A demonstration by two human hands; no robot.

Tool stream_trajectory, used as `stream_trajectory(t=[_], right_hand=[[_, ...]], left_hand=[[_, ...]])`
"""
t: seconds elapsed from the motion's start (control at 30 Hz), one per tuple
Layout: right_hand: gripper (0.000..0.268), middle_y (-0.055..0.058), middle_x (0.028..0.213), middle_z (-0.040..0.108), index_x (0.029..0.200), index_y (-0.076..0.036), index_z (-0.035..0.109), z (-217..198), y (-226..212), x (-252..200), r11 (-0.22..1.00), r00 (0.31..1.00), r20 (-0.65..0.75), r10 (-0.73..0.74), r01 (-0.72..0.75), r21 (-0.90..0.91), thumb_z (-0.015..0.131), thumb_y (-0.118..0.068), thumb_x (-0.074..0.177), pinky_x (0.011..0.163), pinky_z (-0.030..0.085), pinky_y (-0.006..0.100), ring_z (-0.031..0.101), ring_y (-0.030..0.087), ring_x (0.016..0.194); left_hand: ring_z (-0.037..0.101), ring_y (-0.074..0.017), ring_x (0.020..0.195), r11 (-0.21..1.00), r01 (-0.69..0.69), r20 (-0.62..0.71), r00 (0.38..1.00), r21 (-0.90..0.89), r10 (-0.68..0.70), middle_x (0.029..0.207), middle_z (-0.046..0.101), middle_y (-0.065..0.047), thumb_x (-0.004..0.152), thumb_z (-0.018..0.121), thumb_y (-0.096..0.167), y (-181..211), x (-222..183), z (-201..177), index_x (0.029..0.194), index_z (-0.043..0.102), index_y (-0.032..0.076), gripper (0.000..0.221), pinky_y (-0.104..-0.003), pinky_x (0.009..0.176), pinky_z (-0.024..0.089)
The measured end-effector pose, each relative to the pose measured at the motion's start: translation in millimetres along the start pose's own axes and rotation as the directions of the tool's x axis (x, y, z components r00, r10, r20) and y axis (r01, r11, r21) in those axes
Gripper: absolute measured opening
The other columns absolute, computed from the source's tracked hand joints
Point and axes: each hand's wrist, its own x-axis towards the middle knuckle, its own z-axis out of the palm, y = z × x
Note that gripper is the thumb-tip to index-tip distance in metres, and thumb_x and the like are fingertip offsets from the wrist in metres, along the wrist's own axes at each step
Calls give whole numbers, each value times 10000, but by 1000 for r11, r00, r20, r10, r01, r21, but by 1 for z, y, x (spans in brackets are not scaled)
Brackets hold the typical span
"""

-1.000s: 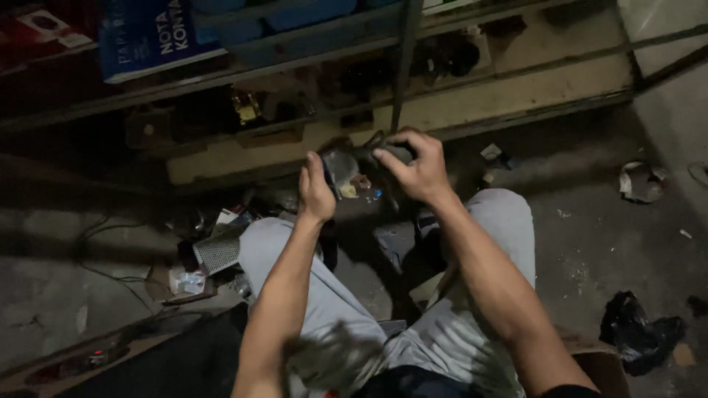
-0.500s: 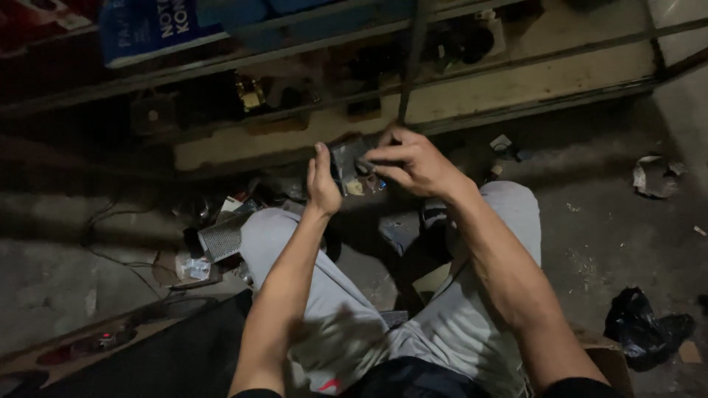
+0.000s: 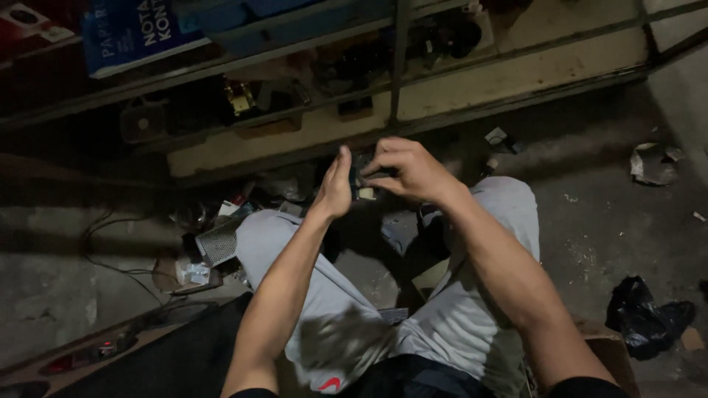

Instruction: The person cleans a motorcycle electrical component with a cloth in a storage room.

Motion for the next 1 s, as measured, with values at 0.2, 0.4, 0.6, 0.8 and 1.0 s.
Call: stream_trajectory(t=[0.2, 0.4, 0.6, 0.8, 1.0], right_hand=[[276, 124, 877, 629, 938, -25, 694, 12, -4, 1, 994, 981, -165, -101, 91, -65, 909, -129, 799, 727, 506, 427, 638, 334, 860], [283, 133, 941, 716, 985, -9, 729, 6, -3, 8, 994, 944, -323, 69, -92, -56, 913, -158, 830, 731, 559, 370, 728, 292, 866], [254, 128, 981, 749, 1002, 0, 724, 6, -5, 4, 992, 938, -332, 101, -69, 105, 877, -131, 846, 770, 580, 348, 747, 230, 889], [238, 145, 876, 729, 947, 19, 694, 17, 1, 9, 976, 866, -453, 213, -211, 56, 848, -147, 873, 709, 559, 357, 720, 223, 785], [248, 113, 891, 755, 980, 11, 711, 12, 12, 2, 929, 799, -476, 369, -340, 148, 819, -202, 912, 709, 552, 326, 689, 150, 781]], left_hand=[[668, -166, 1085, 899, 141, 114, 988, -415, -103, 1213, 697, -73, 1044, 238, 688, 40, -13, 2, 1342, 633, -9, 854, -321, 959, 550], [662, -185, 1127, 797, 160, 123, 986, -582, -108, 1264, 674, -73, 1038, 280, 663, 52, -13, 4, 1374, 601, 17, 796, -339, 1001, 544], [650, -243, 1116, 711, 194, 178, 979, -676, -98, 1254, 665, -120, 1053, 245, 625, 48, -9, 5, 1338, 614, 24, 761, -396, 976, 529], [602, -231, 1241, 974, -184, -50, 983, -135, 179, 1320, 661, -113, 1123, 214, 570, 46, -9, 20, 1366, 594, 4, 724, -355, 1103, 448], [580, -240, 1303, 892, -255, -47, 965, -374, 256, 1380, 619, -105, 1118, 188, 538, 65, -18, 2, 1435, 528, 14, 701, -356, 1150, 426]])
